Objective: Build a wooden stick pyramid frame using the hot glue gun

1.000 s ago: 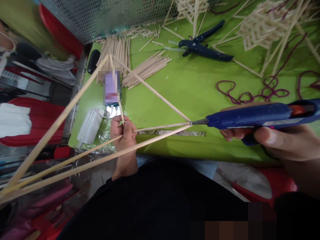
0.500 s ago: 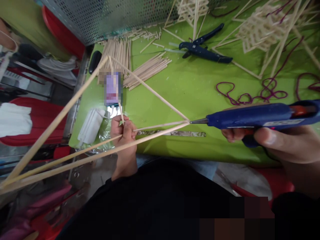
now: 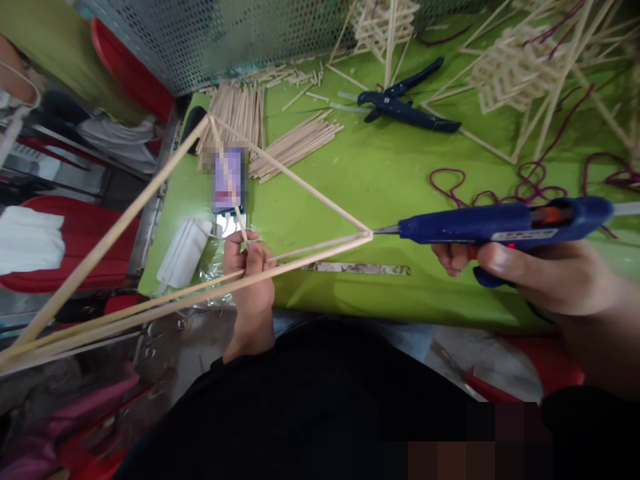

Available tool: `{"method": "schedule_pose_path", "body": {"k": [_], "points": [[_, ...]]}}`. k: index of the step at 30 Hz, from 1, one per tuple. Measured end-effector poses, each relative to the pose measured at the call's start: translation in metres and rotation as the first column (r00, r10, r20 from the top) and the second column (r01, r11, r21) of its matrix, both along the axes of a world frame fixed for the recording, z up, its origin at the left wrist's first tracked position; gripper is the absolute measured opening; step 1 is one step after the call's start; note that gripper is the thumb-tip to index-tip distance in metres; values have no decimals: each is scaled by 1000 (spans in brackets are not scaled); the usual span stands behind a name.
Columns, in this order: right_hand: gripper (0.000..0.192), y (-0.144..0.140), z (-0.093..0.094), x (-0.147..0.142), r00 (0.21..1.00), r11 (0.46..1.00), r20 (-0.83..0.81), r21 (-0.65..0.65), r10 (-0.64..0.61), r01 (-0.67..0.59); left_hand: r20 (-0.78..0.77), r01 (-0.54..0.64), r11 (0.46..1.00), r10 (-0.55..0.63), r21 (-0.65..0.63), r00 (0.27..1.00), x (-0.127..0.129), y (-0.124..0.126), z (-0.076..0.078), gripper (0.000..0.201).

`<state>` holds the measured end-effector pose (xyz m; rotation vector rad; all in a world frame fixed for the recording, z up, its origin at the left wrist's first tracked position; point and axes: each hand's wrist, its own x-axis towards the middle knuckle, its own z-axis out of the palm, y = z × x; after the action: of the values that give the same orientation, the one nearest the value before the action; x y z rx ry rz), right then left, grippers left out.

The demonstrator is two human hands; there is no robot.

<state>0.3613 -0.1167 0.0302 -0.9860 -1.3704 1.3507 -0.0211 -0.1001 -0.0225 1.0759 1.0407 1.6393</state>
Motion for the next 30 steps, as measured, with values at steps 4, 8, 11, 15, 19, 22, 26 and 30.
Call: {"method": "schedule_pose_path", "body": {"k": [4, 8, 11, 15, 19, 22, 26, 30], "points": [[26, 7, 6, -7, 1000, 997, 14, 81, -13, 12, 37, 120, 993, -121, 15, 992, -1, -1, 0, 32], [40, 15, 13, -12, 994, 993, -31, 40, -107, 108, 87, 260, 965, -261, 23, 961, -1, -2, 0, 27], [41, 18, 14, -14, 985, 986, -64, 17, -162, 163, 73, 362, 931, -365, 43, 928, -5, -3, -2, 30], [40, 19, 12, -15, 980, 984, -80, -6, -180, 180, 63, 384, 922, -386, 42, 920, -9, -2, -6, 45], [40, 19, 12, -16, 978, 982, -87, -13, -189, 188, 97, 359, 930, -366, 83, 925, -9, -1, -7, 46], [41, 20, 12, -16, 976, 980, -87, -12, -200, 200, 89, 308, 947, -316, 93, 945, -6, -4, -8, 42], [40, 21, 11, -17, 978, 981, -67, -6, -195, 195, 56, 304, 951, -307, 56, 950, -5, -5, -8, 29], [40, 19, 11, -18, 979, 980, -41, -5, -201, 201, 55, 340, 940, -340, 10, 939, -6, 0, -1, 34]]}}
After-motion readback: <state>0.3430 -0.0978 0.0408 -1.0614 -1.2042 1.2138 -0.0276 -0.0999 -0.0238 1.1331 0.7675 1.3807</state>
